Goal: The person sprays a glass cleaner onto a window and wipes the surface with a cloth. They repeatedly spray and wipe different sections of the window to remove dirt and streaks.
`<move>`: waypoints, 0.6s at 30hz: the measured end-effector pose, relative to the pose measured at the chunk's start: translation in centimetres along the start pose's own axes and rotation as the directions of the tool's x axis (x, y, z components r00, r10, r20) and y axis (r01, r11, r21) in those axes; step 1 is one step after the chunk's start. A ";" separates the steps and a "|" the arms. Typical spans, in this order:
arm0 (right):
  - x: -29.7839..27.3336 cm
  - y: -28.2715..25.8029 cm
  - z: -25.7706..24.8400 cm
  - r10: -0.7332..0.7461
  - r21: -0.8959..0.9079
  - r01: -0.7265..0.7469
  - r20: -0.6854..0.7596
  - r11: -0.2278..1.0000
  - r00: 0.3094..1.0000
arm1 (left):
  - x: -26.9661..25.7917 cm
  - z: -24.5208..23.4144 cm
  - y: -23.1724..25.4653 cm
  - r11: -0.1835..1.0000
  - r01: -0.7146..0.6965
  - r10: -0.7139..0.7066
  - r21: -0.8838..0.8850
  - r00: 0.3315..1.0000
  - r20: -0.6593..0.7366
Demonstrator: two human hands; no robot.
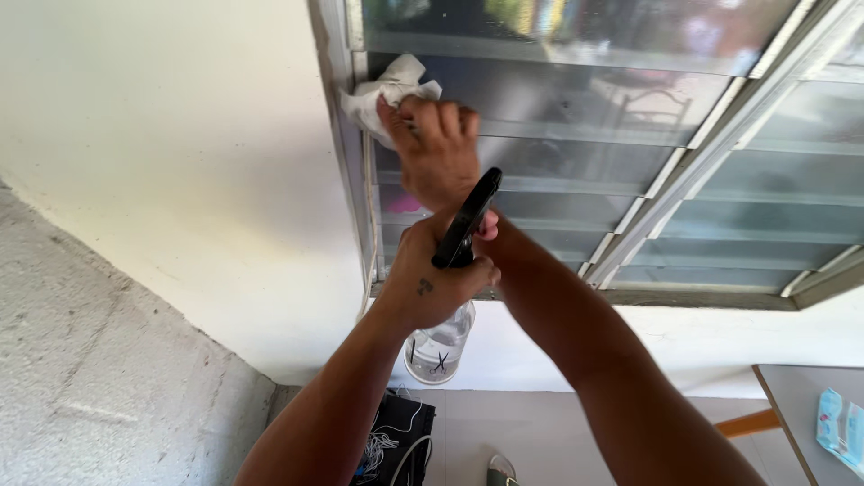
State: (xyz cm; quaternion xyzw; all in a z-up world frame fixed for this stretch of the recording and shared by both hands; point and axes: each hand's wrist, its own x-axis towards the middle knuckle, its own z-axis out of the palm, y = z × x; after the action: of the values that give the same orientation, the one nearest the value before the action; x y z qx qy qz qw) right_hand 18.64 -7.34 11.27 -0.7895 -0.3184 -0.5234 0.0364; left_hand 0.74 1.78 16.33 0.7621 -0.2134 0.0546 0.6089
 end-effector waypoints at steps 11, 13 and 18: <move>-17.8 20.4 -10.5 0.603 0.525 -0.324 -0.541 0.787 0.586 | 2.9 0.6 0.7 0.970 0.235 -0.239 0.067 0.970 0.046; -18.2 22.1 -11.1 0.338 -0.105 -0.495 -0.608 0.862 0.718 | 2.7 0.4 0.5 0.967 0.239 -0.243 0.092 0.969 0.032; -10.1 16.5 -4.2 0.851 0.808 -0.324 -0.369 0.492 0.373 | 1.1 -0.5 0.6 0.982 0.183 -0.184 0.041 0.983 0.026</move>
State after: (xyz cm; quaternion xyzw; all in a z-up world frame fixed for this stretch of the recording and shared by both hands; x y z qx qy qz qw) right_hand 21.65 -26.75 9.10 -0.5000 -0.0937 -0.6023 0.6152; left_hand 1.61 1.84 17.33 0.7908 -0.1501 -0.0088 0.5934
